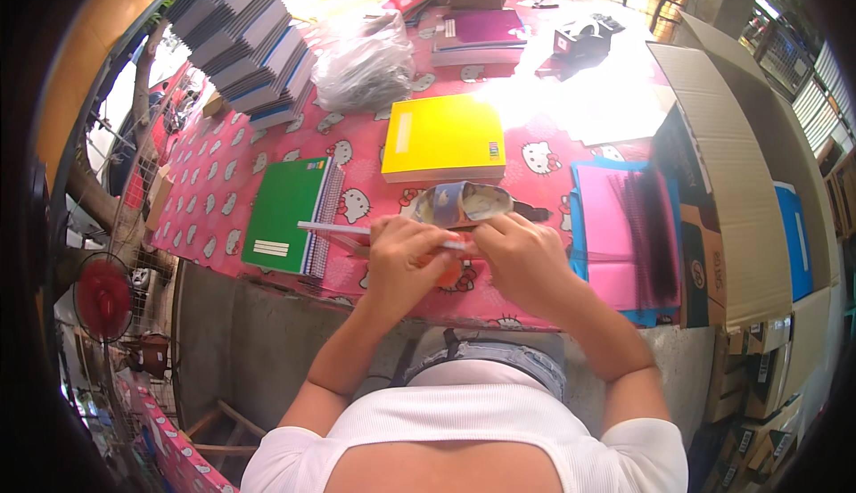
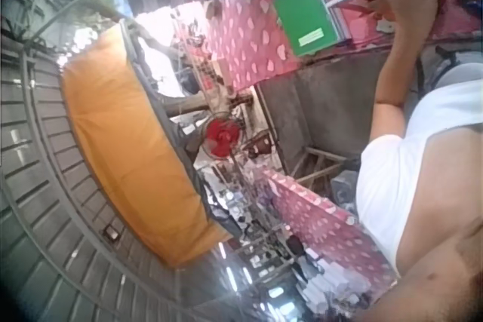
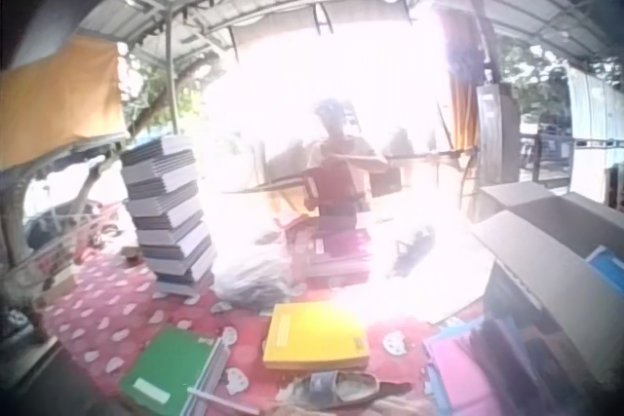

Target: The person tapes the spines of several spiral-bound notebooks using a blue tape dispenser. The person picks up individual notebooks from a stack, applies tape along the spiral edge, cuts the tape with scissors, and then places the finished notebook onto a growing stack.

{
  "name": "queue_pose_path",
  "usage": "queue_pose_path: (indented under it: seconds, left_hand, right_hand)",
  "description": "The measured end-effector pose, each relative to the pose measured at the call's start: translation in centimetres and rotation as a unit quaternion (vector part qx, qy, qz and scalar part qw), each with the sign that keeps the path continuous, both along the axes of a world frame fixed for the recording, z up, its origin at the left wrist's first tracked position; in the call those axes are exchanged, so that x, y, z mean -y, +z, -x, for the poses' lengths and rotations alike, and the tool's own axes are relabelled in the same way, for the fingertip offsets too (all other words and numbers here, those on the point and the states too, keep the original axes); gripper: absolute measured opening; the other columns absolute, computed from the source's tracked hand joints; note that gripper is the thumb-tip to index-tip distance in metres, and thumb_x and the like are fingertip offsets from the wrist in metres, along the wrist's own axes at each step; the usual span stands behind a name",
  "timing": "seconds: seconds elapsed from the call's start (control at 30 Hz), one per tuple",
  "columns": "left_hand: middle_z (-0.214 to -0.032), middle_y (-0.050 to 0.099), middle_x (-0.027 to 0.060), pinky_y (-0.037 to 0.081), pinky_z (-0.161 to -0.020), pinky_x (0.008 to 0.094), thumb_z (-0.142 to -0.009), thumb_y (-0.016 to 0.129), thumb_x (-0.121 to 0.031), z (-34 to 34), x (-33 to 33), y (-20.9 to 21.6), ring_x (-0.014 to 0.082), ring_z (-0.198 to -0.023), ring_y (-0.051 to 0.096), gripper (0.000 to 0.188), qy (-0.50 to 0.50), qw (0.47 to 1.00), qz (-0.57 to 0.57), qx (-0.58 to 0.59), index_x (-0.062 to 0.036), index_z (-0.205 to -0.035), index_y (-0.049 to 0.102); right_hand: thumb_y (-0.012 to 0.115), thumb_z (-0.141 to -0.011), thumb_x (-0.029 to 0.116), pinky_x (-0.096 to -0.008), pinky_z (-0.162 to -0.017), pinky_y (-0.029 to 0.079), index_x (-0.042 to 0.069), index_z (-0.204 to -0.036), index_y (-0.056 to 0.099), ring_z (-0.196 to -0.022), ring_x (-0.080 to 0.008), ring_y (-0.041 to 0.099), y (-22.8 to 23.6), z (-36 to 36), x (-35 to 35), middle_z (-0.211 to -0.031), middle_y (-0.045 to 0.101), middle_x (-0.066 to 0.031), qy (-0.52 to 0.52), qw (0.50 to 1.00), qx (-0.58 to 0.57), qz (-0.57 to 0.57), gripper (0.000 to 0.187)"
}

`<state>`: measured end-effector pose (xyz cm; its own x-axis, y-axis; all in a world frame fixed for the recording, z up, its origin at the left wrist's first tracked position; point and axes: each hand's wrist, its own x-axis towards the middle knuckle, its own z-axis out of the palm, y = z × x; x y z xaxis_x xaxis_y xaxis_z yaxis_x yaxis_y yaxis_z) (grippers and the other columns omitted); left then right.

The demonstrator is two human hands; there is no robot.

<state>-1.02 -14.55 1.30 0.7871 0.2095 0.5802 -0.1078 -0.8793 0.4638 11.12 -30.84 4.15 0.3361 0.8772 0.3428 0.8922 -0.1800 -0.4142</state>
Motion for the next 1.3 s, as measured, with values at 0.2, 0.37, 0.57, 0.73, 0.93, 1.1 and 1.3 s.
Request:
queue_pose_path:
  seconds: [0.2,0.37,0.57,0.73,0.93,1.1,1.3]
  left_hand:
    - [-0.087,0.069,-0.0004,0.034,-0.095,0.0397,-0.068,0.077,-0.019,0.6,0.5,-0.3,0.0178,-0.086,0.060,0.027,-0.006,1.000,0.000,0.007,-0.0113,-0.093,0.070]
    - [-0.085,0.067,0.0027,0.026,-0.106,0.0459,-0.067,0.078,-0.024,-0.4,1.2,0.8,0.0203,-0.089,0.061,0.032,0.105,0.993,-0.031,0.032,-0.0090,-0.093,0.067]
    - [-0.080,0.067,0.0034,0.027,-0.105,0.0464,-0.062,0.081,-0.023,-0.5,-0.3,-0.4,0.0204,-0.083,0.062,0.030,0.074,0.996,0.002,0.056,-0.0093,-0.085,0.067]
    - [-0.074,0.066,0.0012,0.031,-0.102,0.0459,-0.061,0.082,-0.022,-1.2,-0.6,-0.5,0.0186,-0.074,0.062,0.027,0.070,0.997,0.011,0.041,-0.0100,-0.081,0.068]
    - [-0.092,0.066,0.0028,0.027,-0.104,0.0489,-0.063,0.084,-0.029,-1.0,-0.8,0.3,0.0199,-0.087,0.062,0.034,0.085,0.991,0.106,0.006,-0.0116,-0.087,0.068]
    - [-0.121,0.058,-0.0006,0.001,-0.106,0.0653,-0.060,0.084,-0.039,0.8,-1.8,0.8,0.0223,-0.123,0.046,0.043,0.201,0.977,-0.047,-0.059,-0.0198,-0.095,0.068]
    - [-0.125,0.055,-0.0009,-0.003,-0.100,0.0756,-0.054,0.085,-0.041,2.0,-3.3,0.2,0.0294,-0.127,0.042,0.044,0.266,0.962,-0.033,-0.062,-0.0208,-0.089,0.068]
  right_hand:
    - [0.063,-0.083,0.014,-0.0422,-0.077,0.051,0.005,-0.095,0.062,-0.095,-0.0321,0.061,-0.2,-7.6,-4.5,-0.096,0.062,-0.0143,0.044,0.994,-0.009,0.099,0.016]
    - [0.070,-0.074,0.023,-0.0439,-0.074,0.052,0.004,-0.104,0.057,-0.092,-0.0362,0.063,-12.6,-9.5,-8.0,-0.097,0.063,-0.0177,0.058,0.968,0.070,0.232,0.038]
    - [0.064,-0.071,0.011,-0.0383,-0.068,0.051,0.005,-0.106,0.059,-0.086,-0.0222,0.066,-10.0,-11.5,-4.1,-0.090,0.067,-0.0129,0.087,0.928,-0.350,-0.089,0.037]
    - [0.077,-0.067,0.008,-0.0350,-0.079,0.052,0.003,-0.109,0.061,-0.090,-0.0208,0.065,-6.0,-10.7,-1.9,-0.097,0.067,-0.0095,0.027,0.979,-0.191,0.069,0.045]
    - [0.081,-0.064,0.012,-0.0351,-0.076,0.054,0.003,-0.113,0.062,-0.089,-0.0195,0.065,-3.0,-9.7,-3.1,-0.103,0.066,-0.0072,0.071,0.963,-0.249,0.078,0.053]
    - [0.079,-0.062,0.015,-0.0384,-0.076,0.053,0.004,-0.111,0.063,-0.087,-0.0282,0.067,-3.5,-10.3,-3.7,-0.097,0.068,-0.0132,0.149,0.933,-0.327,0.001,0.053]
    - [0.080,-0.057,0.009,-0.0339,-0.073,0.052,0.003,-0.101,0.065,-0.081,-0.0228,0.067,-5.0,-10.1,-5.3,-0.090,0.069,-0.0101,0.189,0.936,-0.295,-0.029,0.046]
